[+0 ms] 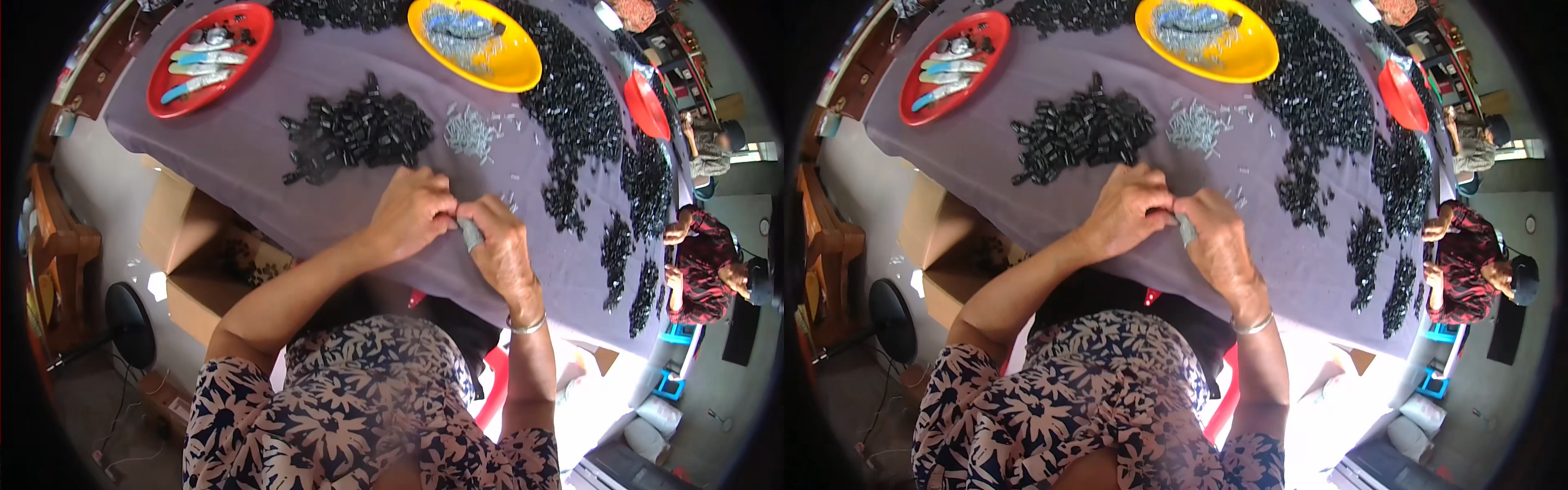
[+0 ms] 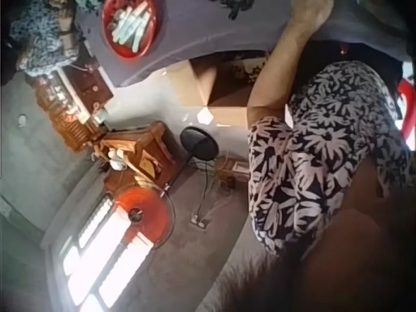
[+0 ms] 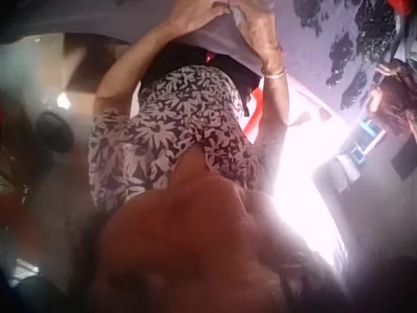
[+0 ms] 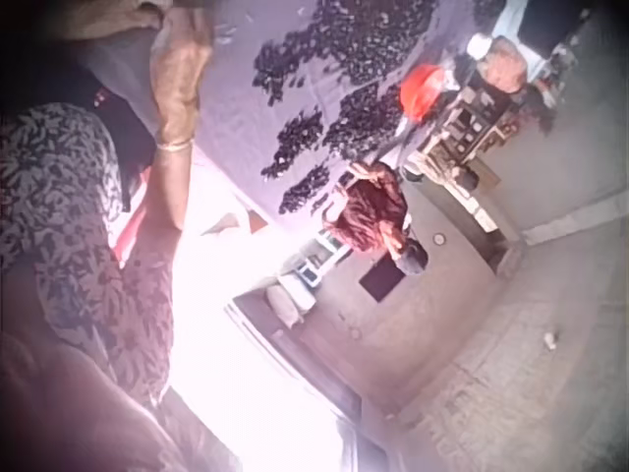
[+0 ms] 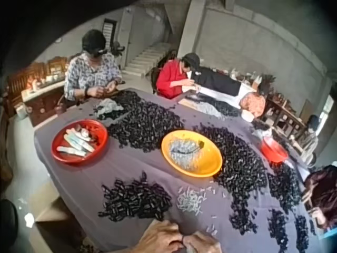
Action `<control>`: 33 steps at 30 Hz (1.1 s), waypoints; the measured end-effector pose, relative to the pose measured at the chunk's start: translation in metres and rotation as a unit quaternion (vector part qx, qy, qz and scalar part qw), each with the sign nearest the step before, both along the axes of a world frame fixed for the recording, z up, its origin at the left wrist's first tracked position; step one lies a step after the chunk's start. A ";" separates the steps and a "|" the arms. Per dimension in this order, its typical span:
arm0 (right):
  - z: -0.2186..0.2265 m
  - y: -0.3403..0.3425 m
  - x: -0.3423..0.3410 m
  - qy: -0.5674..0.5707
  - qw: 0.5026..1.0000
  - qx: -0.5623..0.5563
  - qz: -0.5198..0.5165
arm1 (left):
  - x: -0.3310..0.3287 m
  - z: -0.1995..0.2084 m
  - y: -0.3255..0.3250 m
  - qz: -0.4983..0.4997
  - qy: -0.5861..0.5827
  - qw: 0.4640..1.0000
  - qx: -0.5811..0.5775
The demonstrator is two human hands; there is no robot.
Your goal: Inserting small metal pins into black plastic components at a workstation.
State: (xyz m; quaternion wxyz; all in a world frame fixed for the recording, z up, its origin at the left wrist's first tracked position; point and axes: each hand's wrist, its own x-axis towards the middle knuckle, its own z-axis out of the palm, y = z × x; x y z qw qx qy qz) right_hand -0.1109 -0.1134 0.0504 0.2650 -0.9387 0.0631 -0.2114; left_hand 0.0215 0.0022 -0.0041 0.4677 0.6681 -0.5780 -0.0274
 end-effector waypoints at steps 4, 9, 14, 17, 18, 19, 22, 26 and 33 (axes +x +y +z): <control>0.003 -0.002 0.003 0.031 0.998 -0.053 0.022 | 0.001 0.001 0.005 -0.011 0.008 1.000 0.013; 0.005 -0.004 0.000 0.056 0.995 0.085 0.017 | -0.004 0.001 0.009 -0.015 0.023 0.999 0.022; -0.002 -0.008 -0.003 0.075 0.989 0.127 0.010 | -0.006 0.000 0.008 -0.010 0.021 0.999 0.025; -0.007 -0.008 -0.006 0.069 0.990 0.119 -0.020 | -0.005 0.002 0.004 -0.016 0.000 1.000 0.015; -0.004 -0.007 -0.004 0.068 0.989 0.127 -0.030 | -0.001 0.001 0.001 -0.016 -0.012 1.000 -0.006; -0.003 -0.005 -0.002 0.068 0.987 0.137 -0.041 | 0.002 0.002 0.001 -0.017 -0.011 1.000 -0.014; 0.004 0.006 -0.002 0.083 0.972 0.188 -0.110 | 0.008 -0.001 0.001 -0.012 0.010 1.000 -0.013; -0.015 0.018 -0.032 -0.044 0.979 0.142 -0.137 | 0.006 0.004 0.003 -0.013 0.011 1.000 0.024; -0.026 -0.007 -0.110 -0.025 0.931 0.177 -0.317 | -0.001 0.009 0.005 -0.020 0.024 0.998 0.048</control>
